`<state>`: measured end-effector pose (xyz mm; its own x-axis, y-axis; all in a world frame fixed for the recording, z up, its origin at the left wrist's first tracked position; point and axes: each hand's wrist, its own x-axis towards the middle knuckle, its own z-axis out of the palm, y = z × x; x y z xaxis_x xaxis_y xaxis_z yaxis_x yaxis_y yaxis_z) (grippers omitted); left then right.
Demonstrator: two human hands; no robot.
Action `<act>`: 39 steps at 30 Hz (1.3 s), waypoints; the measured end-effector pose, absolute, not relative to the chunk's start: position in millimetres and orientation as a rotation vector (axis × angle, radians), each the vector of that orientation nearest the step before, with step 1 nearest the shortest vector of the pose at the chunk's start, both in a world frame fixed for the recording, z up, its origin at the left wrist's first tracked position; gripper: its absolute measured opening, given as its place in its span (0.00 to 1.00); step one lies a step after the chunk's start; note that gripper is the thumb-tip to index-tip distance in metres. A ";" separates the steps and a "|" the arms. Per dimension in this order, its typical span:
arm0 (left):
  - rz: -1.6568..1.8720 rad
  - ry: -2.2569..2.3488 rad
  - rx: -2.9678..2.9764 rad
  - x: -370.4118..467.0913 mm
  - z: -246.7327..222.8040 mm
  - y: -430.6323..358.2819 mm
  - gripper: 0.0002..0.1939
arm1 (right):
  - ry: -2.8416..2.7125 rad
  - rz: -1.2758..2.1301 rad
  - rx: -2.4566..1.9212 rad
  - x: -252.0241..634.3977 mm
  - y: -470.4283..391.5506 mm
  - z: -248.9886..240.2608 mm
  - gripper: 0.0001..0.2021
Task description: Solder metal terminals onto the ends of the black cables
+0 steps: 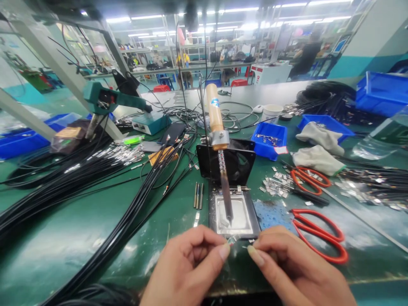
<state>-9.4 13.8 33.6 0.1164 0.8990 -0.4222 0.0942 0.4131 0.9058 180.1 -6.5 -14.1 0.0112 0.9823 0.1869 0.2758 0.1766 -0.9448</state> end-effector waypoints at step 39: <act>0.714 1.266 0.921 -14.2 39.2 30.9 0.13 | -1.572 0.873 -1.141 175.5 18.3 -11.9 0.05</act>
<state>-14.2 30.9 39.2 0.1799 0.8630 -0.4721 0.0428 0.4726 0.8802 175.5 18.3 -11.9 -0.0906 0.9527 0.2900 0.2575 0.3037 -0.9173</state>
